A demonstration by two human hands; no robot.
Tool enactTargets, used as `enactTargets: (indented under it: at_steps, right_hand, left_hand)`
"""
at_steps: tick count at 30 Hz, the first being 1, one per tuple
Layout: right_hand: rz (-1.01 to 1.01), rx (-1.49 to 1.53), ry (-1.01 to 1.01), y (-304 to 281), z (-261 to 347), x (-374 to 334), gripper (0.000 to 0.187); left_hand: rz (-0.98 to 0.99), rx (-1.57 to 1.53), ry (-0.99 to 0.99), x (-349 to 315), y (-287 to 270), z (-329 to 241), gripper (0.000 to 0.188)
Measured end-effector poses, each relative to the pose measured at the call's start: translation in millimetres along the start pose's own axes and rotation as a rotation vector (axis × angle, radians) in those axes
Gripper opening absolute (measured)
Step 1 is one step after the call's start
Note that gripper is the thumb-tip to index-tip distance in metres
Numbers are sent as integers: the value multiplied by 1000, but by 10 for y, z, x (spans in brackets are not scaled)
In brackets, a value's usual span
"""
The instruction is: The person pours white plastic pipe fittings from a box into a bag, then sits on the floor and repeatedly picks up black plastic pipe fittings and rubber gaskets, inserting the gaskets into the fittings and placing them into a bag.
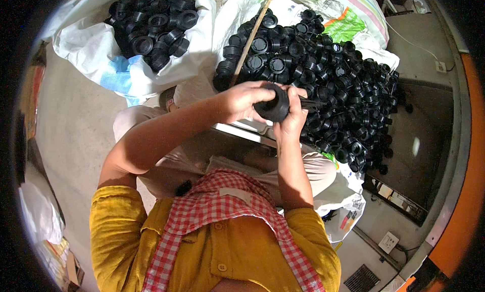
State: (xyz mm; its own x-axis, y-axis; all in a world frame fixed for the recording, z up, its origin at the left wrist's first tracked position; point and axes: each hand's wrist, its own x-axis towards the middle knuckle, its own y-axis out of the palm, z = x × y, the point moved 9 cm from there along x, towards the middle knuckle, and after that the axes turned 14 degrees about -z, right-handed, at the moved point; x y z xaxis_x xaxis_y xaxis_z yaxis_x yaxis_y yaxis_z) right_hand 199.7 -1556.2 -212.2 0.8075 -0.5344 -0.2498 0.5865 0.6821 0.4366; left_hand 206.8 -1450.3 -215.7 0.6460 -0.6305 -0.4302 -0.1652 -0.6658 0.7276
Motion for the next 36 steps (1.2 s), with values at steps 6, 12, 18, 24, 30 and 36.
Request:
enactTargets:
  at_steps: [6, 12, 18, 24, 30, 36]
  right_hand:
    - [-6, -220, -313, 93, -71, 147, 9]
    - [-129, -450, -413, 160, -449, 288, 9]
    - [-74, -1152, -434, -671, -921, 799, 13]
    - [178, -925, -2, -805, -2045, 528, 27]
    - [162, -1115, -121, -583, -2039, 559, 18]
    - [443, -873, -144, -170, -2027, 471, 27]
  left_hand:
    - [-90, 1186, 881, -295, 166, -664, 42]
    - [-412, 1846, 1283, -362, 130, -492, 27]
    - [-1147, 1996, 1304, -656, -103, -1598, 23]
    - [-1312, 2050, 1314, -718, -205, -1723, 52]
    - [-819, 1778, 1130, -365, -370, -1332, 70]
    - [-714, 1703, 1034, -291, -316, -1263, 55]
